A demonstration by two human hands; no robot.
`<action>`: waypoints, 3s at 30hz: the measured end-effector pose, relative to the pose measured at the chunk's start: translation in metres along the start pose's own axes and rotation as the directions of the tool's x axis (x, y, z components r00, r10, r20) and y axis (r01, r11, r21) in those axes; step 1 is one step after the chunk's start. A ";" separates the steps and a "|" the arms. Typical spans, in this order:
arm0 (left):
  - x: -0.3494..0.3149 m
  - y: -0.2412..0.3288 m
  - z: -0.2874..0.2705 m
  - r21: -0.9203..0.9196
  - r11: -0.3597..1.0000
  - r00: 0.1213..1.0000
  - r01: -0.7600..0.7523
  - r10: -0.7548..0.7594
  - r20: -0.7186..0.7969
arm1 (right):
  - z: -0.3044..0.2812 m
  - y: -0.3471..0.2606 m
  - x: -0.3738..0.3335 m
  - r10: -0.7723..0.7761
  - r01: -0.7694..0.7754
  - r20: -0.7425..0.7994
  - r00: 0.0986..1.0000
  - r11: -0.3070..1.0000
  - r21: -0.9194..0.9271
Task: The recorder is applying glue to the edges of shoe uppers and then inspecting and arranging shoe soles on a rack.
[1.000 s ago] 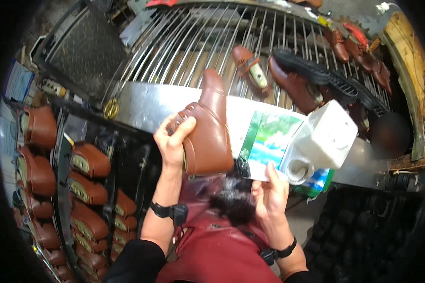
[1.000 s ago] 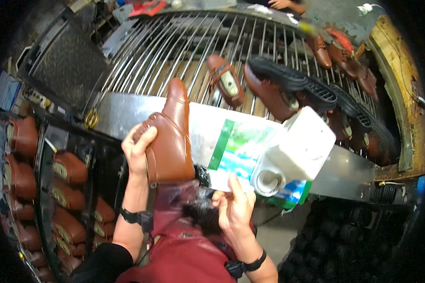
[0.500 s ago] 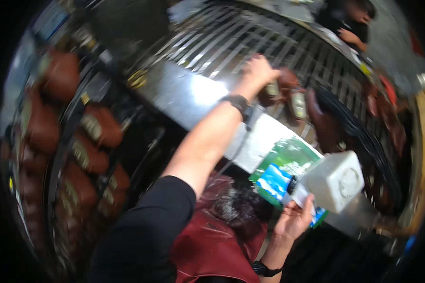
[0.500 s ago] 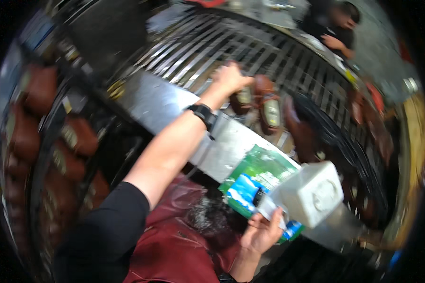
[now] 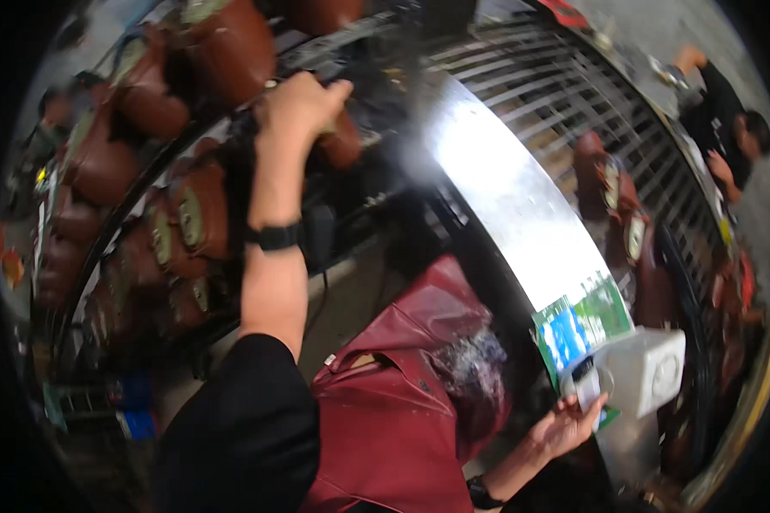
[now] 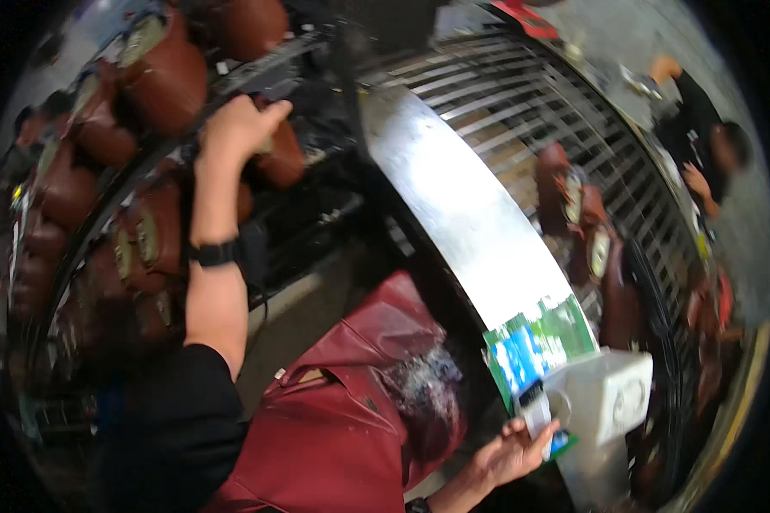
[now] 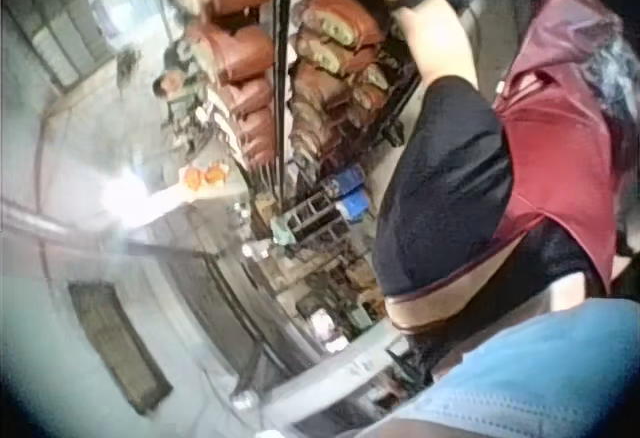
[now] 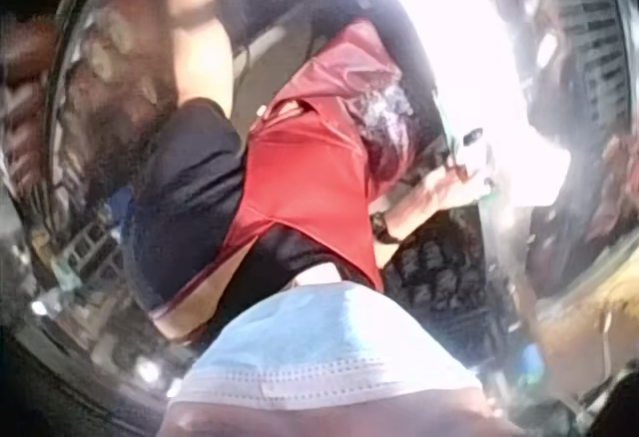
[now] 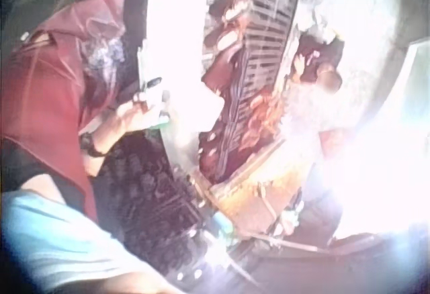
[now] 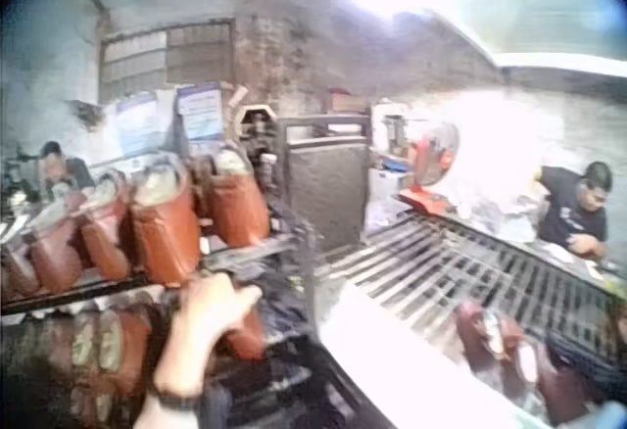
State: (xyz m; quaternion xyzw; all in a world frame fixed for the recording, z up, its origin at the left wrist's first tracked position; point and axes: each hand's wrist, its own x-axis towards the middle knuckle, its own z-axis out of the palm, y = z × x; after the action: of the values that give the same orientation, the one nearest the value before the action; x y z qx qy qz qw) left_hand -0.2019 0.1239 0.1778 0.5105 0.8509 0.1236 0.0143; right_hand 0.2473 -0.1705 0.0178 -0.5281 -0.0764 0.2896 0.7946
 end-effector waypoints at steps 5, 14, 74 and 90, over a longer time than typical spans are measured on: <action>0.050 -0.071 0.018 0.105 0.963 0.959 -0.247 0.259 -0.120 | 0.011 0.000 0.000 -0.148 0.148 0.002 0.989 0.986 -0.078; -0.129 -0.069 0.130 -0.971 0.187 0.941 0.150 0.275 0.198 | -0.016 0.008 0.028 -0.458 0.376 0.032 0.889 0.687 -0.622; -0.205 0.118 0.190 -0.450 -0.071 0.110 -0.890 0.926 -0.362 | 0.070 -0.068 -0.031 -0.050 0.468 0.798 0.601 0.831 -0.301; -0.143 0.203 0.166 -0.877 0.029 0.150 -0.479 0.987 -0.049 | 0.069 -0.024 0.072 -0.247 0.569 0.633 0.734 0.733 -0.374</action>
State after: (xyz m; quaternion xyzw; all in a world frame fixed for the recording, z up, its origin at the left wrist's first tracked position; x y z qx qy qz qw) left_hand 0.0670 0.1229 0.0480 0.8466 0.2026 0.2673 0.4133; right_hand 0.2860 -0.0839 0.0555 -0.5944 -0.4967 0.2020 0.5993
